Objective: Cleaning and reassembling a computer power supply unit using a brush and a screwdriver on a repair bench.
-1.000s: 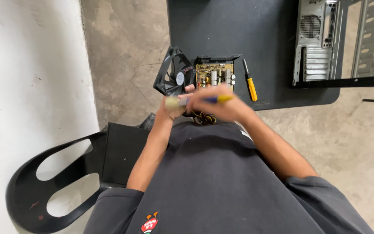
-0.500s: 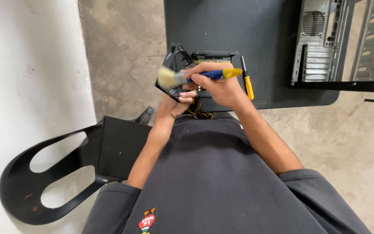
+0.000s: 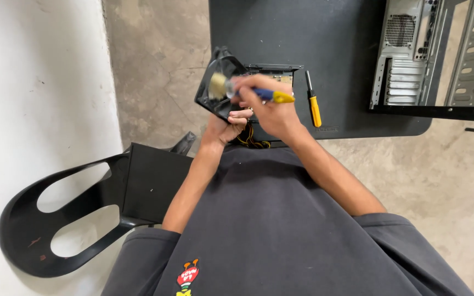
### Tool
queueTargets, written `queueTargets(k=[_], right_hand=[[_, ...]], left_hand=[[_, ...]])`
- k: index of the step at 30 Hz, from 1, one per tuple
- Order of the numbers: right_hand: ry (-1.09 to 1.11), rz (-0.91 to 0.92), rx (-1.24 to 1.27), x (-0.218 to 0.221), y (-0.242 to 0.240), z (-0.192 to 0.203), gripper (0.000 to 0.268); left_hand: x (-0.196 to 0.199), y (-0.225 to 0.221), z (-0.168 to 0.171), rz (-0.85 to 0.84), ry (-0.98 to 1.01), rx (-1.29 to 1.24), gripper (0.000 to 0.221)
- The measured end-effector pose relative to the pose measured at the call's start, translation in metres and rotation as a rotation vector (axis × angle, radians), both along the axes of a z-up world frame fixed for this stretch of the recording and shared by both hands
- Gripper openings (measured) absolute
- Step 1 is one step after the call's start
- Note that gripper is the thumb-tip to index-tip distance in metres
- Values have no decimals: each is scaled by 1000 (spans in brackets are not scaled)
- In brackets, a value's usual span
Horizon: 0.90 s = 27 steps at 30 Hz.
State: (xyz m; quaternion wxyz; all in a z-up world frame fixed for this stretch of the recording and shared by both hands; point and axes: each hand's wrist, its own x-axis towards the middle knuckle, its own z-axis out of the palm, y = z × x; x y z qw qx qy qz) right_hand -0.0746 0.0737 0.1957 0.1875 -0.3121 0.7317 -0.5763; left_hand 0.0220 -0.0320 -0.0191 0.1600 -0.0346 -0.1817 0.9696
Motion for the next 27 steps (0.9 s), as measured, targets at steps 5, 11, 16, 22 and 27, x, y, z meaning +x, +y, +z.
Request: queueTargets(k=[5,11,16,22,27], right_hand=[[-14,49,-13,-7,2,5,11],[27,-7,-83,-23,7,3,12],[101,78,-97,-27,6,5,10],[43,171,-120,-21,7,9,11],[5,211,-116,-21,7,25,11]], left_hand=[[-8,3,-1,-16,3,9,31],[-13,-6,26,-42,-14,24,31],[-12,-3,14,-34,-49,-4,28],[-12,-6,7,-60,-38,-57,27],[-13,-8,13,-68,-49,-32,25]])
